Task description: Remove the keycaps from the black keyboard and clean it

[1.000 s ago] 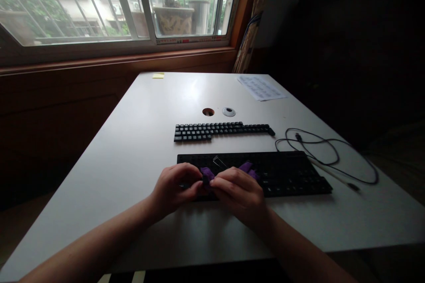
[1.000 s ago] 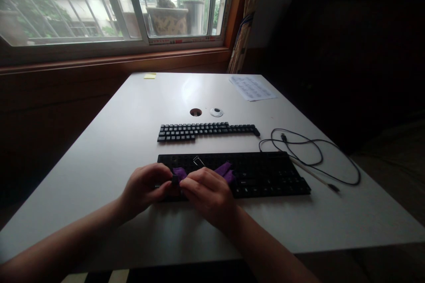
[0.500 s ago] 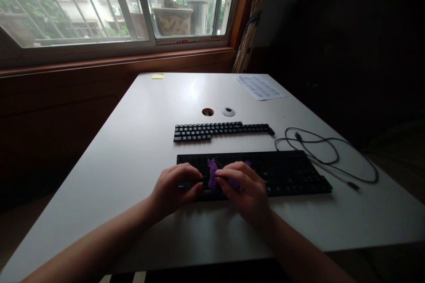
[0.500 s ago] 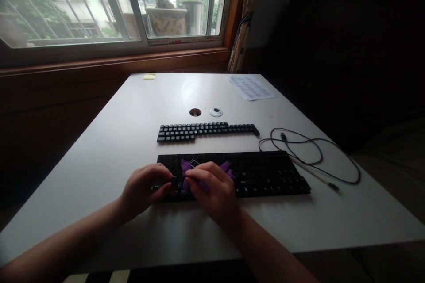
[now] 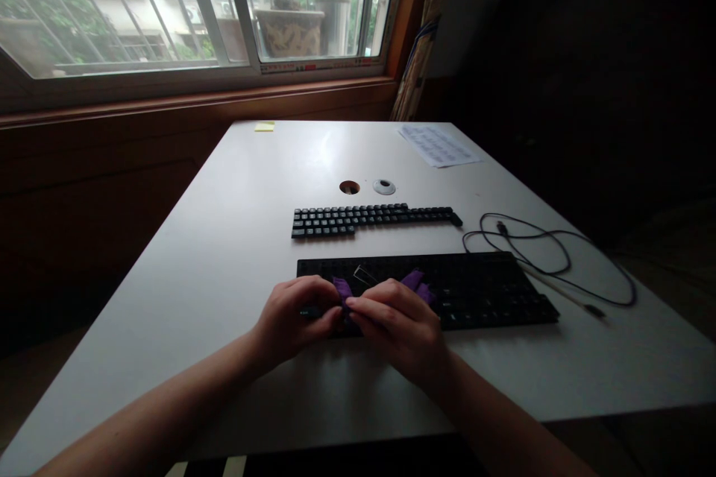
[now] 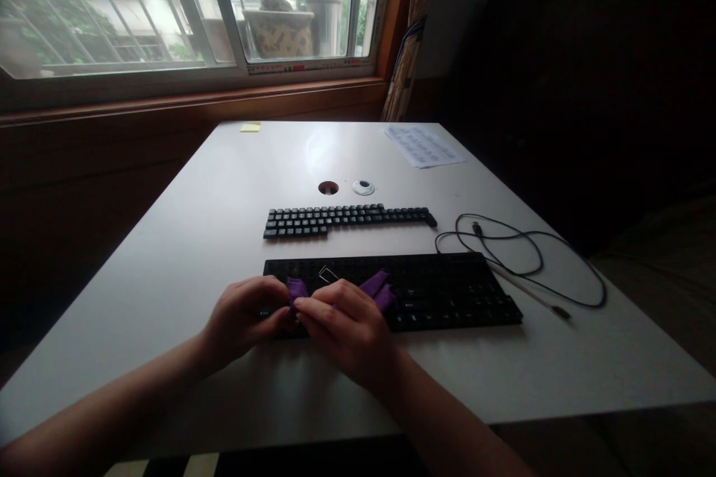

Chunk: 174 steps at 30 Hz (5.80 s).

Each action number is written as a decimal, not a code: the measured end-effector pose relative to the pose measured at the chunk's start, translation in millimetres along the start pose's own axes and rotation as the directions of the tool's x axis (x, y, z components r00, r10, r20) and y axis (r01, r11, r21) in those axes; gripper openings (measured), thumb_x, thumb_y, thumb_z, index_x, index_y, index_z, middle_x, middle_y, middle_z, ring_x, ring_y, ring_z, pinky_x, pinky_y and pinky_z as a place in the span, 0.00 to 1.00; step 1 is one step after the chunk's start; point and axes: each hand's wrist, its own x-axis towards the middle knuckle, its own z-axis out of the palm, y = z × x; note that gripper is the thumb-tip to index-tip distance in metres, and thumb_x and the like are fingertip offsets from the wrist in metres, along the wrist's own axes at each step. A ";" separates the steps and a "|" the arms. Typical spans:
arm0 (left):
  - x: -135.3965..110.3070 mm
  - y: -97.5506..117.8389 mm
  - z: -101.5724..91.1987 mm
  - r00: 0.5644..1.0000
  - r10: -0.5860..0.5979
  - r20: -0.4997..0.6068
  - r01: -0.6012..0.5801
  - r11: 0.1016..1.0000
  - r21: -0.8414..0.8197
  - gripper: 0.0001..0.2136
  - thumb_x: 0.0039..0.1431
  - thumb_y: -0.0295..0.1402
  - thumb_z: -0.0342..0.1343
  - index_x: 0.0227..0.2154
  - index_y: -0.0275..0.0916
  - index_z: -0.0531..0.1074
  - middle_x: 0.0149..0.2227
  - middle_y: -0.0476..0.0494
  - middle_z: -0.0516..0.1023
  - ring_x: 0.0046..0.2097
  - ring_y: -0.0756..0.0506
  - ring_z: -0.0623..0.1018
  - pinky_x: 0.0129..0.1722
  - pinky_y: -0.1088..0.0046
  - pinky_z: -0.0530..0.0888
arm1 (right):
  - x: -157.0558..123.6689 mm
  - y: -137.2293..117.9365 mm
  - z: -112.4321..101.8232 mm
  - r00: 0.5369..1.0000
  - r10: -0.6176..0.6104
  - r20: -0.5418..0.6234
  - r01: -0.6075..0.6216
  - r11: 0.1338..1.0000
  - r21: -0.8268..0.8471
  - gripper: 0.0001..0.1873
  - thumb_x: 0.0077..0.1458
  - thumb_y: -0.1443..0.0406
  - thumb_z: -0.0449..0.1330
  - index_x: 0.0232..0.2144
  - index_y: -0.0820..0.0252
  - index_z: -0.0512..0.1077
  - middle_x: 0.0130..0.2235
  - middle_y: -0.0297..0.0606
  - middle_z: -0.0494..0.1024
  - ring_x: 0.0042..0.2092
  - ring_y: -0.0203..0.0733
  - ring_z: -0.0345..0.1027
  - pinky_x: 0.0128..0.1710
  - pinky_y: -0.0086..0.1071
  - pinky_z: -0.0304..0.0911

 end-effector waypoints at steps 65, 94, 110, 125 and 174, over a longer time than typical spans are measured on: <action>2.1 -9.1 -4.9 0.913 -0.295 0.281 0.404 0.743 -0.533 0.09 0.56 0.32 0.65 0.37 0.34 0.75 0.34 0.44 0.78 0.35 0.49 0.78 0.34 0.76 0.75 | 1.7 3.6 4.0 0.991 0.117 -0.059 -0.111 0.990 0.088 0.17 0.57 0.72 0.63 0.48 0.55 0.74 0.38 0.37 0.78 0.38 0.37 0.73 0.37 0.32 0.73; 6.4 -3.7 -1.1 0.948 -0.237 0.212 0.317 0.768 -0.557 0.07 0.57 0.30 0.64 0.36 0.33 0.73 0.36 0.42 0.75 0.39 0.47 0.75 0.39 0.73 0.74 | 1.4 1.4 1.4 0.998 0.054 -0.018 -0.053 0.998 0.039 0.17 0.58 0.72 0.61 0.48 0.53 0.76 0.37 0.38 0.77 0.38 0.38 0.72 0.38 0.33 0.72; 4.7 -10.2 -0.8 0.903 -0.321 0.286 0.429 0.628 -0.649 0.08 0.55 0.29 0.66 0.35 0.34 0.74 0.35 0.46 0.75 0.36 0.50 0.75 0.37 0.76 0.74 | -0.7 0.1 0.3 0.989 0.082 -0.123 -0.076 0.996 0.054 0.22 0.55 0.77 0.62 0.49 0.52 0.75 0.40 0.37 0.75 0.39 0.38 0.71 0.38 0.33 0.72; 3.0 -8.5 0.5 0.902 -0.323 0.287 0.432 0.662 -0.612 0.08 0.55 0.30 0.66 0.34 0.33 0.73 0.35 0.45 0.75 0.37 0.50 0.74 0.37 0.76 0.72 | -2.3 2.5 2.7 0.999 0.034 -0.042 -0.032 0.999 0.043 0.22 0.54 0.77 0.63 0.50 0.55 0.76 0.39 0.40 0.75 0.39 0.39 0.69 0.39 0.35 0.69; 3.7 -3.4 -1.2 0.874 -0.359 0.327 0.486 0.646 -0.589 0.09 0.56 0.32 0.65 0.39 0.34 0.76 0.38 0.43 0.79 0.40 0.45 0.80 0.43 0.71 0.78 | 1.3 0.8 3.5 0.990 0.098 -0.099 -0.097 0.995 0.014 0.15 0.57 0.72 0.63 0.46 0.53 0.77 0.36 0.37 0.77 0.37 0.38 0.71 0.36 0.33 0.72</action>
